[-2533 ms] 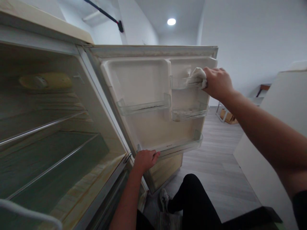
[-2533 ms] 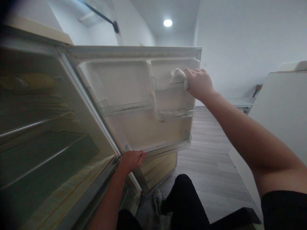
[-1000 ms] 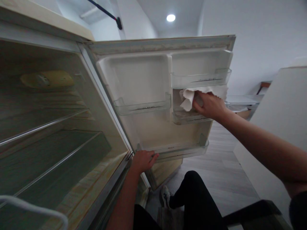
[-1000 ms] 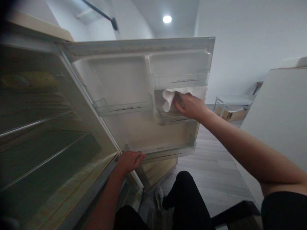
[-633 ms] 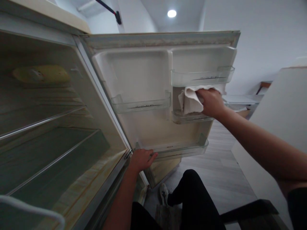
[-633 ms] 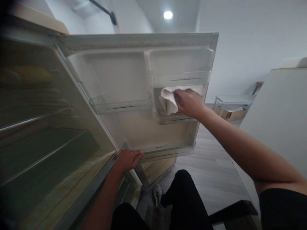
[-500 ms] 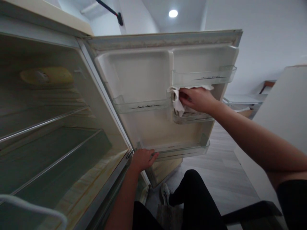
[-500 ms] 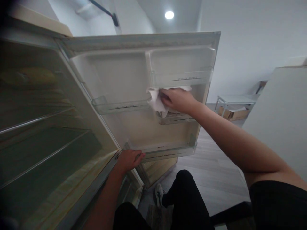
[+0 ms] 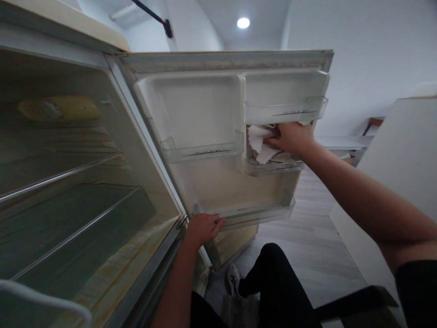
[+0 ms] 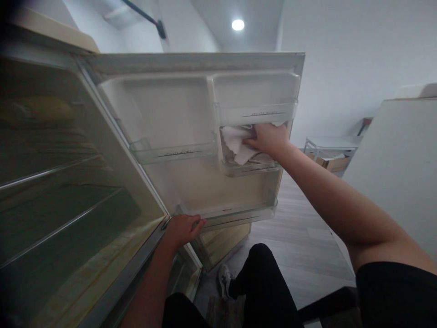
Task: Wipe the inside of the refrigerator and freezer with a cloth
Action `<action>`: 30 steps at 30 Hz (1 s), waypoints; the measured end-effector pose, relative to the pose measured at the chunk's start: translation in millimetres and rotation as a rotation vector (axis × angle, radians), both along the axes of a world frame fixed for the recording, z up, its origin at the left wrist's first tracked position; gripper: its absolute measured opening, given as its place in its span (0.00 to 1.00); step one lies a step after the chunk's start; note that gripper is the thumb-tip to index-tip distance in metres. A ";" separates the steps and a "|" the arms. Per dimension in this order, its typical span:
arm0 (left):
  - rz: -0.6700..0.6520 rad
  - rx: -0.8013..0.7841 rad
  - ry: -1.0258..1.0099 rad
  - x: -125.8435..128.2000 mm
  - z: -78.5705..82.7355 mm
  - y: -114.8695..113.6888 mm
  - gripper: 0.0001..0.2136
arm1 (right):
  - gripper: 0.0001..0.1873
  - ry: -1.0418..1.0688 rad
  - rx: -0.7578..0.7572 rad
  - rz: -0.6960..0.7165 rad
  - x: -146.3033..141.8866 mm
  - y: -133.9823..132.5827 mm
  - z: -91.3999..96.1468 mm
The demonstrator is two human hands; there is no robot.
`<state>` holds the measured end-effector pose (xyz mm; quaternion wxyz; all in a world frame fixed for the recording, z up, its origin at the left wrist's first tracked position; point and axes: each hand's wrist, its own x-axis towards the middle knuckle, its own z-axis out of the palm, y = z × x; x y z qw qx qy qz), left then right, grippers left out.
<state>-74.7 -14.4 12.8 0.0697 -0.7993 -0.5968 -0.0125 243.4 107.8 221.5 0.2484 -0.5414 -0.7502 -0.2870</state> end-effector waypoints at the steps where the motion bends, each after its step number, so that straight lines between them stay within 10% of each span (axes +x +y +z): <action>1: 0.005 0.005 -0.004 0.2 -0.2 0.3 0.31 | 0.25 0.010 0.020 -0.037 2.2 -2.4 -2.8; 6: 0.005 0.009 -0.017 1.9 0.4 0.7 0.31 | 0.29 -0.054 0.023 -0.060 -2.8 -9.9 -12.7; 15: 0.046 -0.003 0.000 6.6 0.1 2.3 0.31 | 0.23 -0.321 -0.174 0.297 -44.0 2.7 3.5; 30: 0.046 -0.002 -0.010 1.7 -4.7 3.7 0.31 | 0.17 -0.055 -0.102 -0.125 -4.5 -8.4 -5.1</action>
